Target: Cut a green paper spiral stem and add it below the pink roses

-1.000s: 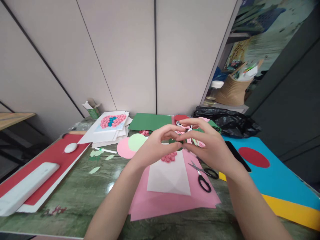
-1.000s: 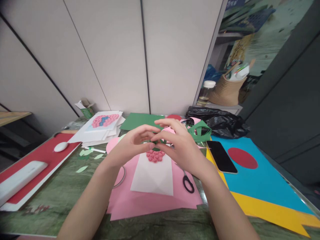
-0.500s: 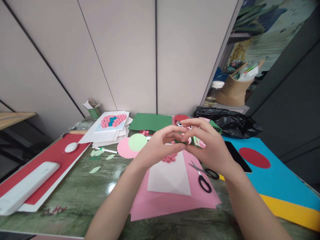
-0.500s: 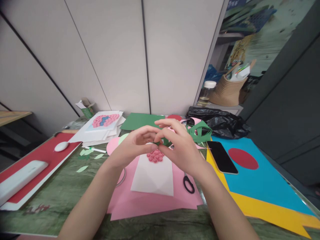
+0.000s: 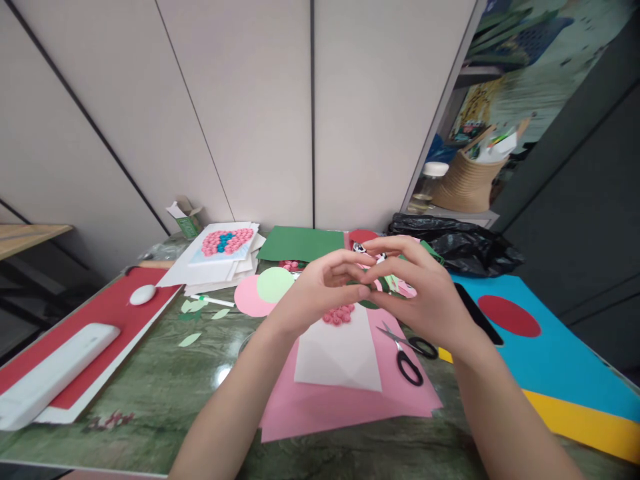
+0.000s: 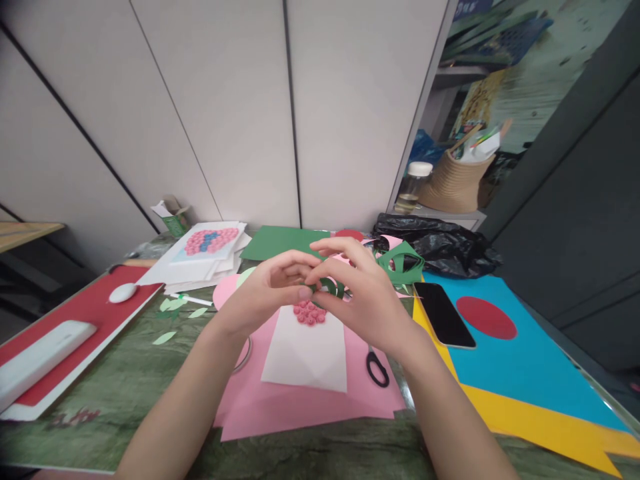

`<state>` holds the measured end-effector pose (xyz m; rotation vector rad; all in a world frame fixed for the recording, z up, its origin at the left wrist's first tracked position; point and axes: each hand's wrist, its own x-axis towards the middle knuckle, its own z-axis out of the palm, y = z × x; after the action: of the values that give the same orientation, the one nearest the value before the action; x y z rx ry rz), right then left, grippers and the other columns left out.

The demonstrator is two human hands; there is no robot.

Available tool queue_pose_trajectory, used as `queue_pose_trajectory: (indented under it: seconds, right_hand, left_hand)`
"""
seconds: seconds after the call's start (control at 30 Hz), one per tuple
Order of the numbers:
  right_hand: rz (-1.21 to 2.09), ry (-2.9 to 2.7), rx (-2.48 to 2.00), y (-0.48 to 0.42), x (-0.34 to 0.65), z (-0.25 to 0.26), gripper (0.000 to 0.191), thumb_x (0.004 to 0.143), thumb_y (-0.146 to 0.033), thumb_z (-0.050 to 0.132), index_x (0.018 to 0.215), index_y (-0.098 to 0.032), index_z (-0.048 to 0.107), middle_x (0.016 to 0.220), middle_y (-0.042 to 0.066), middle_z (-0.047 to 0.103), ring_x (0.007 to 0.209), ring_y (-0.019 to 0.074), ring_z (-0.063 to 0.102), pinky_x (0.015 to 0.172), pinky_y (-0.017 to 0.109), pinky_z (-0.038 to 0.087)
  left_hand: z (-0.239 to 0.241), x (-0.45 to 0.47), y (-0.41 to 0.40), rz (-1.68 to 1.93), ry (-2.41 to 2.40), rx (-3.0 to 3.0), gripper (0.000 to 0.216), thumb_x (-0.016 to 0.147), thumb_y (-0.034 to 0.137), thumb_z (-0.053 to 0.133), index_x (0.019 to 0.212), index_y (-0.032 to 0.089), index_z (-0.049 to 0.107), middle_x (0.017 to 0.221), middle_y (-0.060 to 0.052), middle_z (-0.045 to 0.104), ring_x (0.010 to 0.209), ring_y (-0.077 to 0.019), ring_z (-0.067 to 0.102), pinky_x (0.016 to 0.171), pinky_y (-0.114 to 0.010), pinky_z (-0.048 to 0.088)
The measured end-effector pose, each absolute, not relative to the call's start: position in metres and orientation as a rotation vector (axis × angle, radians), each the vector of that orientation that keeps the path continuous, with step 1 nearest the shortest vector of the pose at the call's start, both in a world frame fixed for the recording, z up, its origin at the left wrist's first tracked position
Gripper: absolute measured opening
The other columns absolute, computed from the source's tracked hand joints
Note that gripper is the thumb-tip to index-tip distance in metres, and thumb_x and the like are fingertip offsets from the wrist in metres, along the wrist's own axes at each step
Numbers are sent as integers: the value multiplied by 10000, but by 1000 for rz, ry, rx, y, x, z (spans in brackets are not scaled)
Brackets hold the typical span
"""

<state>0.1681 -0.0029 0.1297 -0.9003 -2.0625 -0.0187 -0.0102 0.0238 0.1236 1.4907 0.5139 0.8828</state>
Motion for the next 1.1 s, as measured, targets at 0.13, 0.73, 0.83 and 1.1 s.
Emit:
queue_pose_trajectory:
  seconds: [0.13, 0.73, 0.83, 1.1]
  right_hand:
    - [10, -2079, -877, -4, 170, 131, 153, 779, -119, 643, 857, -250, 632, 1149, 50, 544, 1081, 195, 523, 871, 364, 473]
    - [5, -2143, -887, -2, 173, 131, 148, 836, -164, 577, 912, -271, 646, 1210, 64, 529, 1126, 232, 508, 906, 446, 466]
    - [-1, -2150, -883, -3, 172, 131, 157, 838, -164, 573, 925, -272, 647, 1201, 67, 533, 1124, 232, 509, 897, 444, 474]
    - [28, -2199, -895, -3, 168, 130, 177, 851, -157, 553, 961, -254, 653, 1200, 81, 523, 1163, 221, 484, 902, 397, 479]
  left_hand:
    - [122, -12, 25, 899, 502, 1501, 282, 768, 188, 646, 1043, 207, 584, 842, -14, 576, 752, -120, 579, 648, -242, 466]
    - [126, -12, 24, 870, 574, 1505, 316, 752, 249, 678, 1050, 218, 576, 821, -23, 619, 751, -143, 620, 641, -265, 485]
    - [126, -12, 24, 875, 576, 1499, 317, 759, 245, 668, 1060, 216, 573, 829, -25, 617, 754, -143, 615, 648, -269, 483]
    - [126, -10, 22, 890, 567, 1517, 252, 776, 165, 619, 1023, 208, 590, 858, -16, 600, 745, -104, 571, 659, -239, 474]
